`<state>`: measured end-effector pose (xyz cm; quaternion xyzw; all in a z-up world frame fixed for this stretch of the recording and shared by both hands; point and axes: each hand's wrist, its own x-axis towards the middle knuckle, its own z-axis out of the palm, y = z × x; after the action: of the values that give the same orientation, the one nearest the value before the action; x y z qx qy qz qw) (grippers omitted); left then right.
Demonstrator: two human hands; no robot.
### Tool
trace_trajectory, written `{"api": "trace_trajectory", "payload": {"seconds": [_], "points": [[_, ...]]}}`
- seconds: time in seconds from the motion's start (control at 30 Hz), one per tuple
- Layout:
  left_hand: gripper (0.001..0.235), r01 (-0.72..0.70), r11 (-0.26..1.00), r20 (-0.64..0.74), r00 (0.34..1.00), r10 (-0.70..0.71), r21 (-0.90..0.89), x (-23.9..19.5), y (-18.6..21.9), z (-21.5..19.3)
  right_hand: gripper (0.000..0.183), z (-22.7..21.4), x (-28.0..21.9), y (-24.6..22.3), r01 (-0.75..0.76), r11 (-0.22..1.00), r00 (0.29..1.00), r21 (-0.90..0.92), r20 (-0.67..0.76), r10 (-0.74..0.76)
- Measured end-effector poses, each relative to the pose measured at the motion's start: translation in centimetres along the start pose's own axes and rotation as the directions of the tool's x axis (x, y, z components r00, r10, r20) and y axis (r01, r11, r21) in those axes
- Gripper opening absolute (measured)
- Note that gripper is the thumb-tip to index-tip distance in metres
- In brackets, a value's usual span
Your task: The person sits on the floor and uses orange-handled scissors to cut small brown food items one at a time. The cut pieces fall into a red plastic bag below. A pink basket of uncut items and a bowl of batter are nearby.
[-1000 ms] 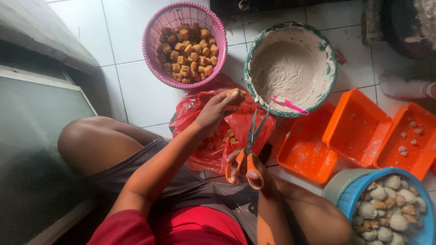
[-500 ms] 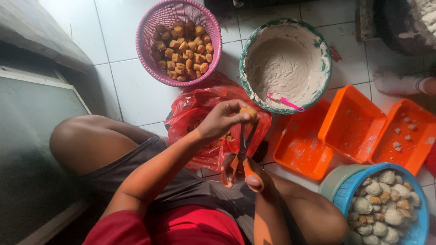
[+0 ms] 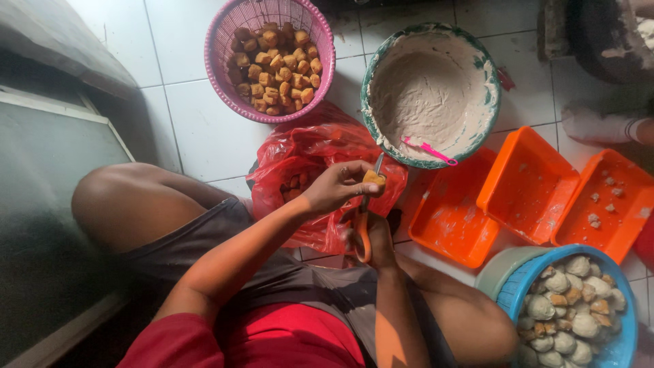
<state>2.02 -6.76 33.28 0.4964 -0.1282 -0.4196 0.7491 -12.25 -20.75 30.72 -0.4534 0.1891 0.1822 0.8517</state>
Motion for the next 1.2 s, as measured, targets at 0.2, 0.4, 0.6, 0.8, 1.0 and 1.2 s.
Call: {"api": "trace_trajectory", "payload": {"seconds": [0.2,0.4,0.6,0.8,1.0,1.2], "points": [[0.027,0.143,0.973,-0.239,0.954,-0.184,-0.180,1.3,-4.9,-3.8,0.048,0.3,1.1,1.3,0.308,0.939,0.937,-0.155,-0.119,-0.327],[0.057,-0.007,0.816,-0.680,0.548,0.487,0.578,4.8,-1.8,-15.5,0.054,-0.4,0.0,0.8,0.300,0.936,0.928,-0.184,-0.171,-0.331],[0.029,0.077,0.808,-0.404,0.891,0.207,0.585,4.1,-8.5,-15.8,0.054,-0.4,-0.2,0.5,0.292,0.948,0.924,-0.127,-0.219,-0.314],[0.043,0.238,-0.070,-0.246,0.957,-0.151,0.969,-0.4,-23.6,-15.0,0.051,-0.3,-0.9,-0.1,0.283,0.944,0.920,-0.170,-0.229,-0.318],[0.049,-0.090,-0.531,-0.104,0.940,-0.325,0.843,-0.2,-27.3,-16.2,0.052,-0.7,-1.5,-0.4,0.270,0.945,0.923,-0.184,-0.230,-0.308],[0.032,0.254,0.702,-0.137,0.966,-0.220,0.665,3.1,-18.1,-13.8,0.072,0.8,-0.8,-0.8,0.187,0.968,0.977,-0.166,-0.074,-0.202]]}}
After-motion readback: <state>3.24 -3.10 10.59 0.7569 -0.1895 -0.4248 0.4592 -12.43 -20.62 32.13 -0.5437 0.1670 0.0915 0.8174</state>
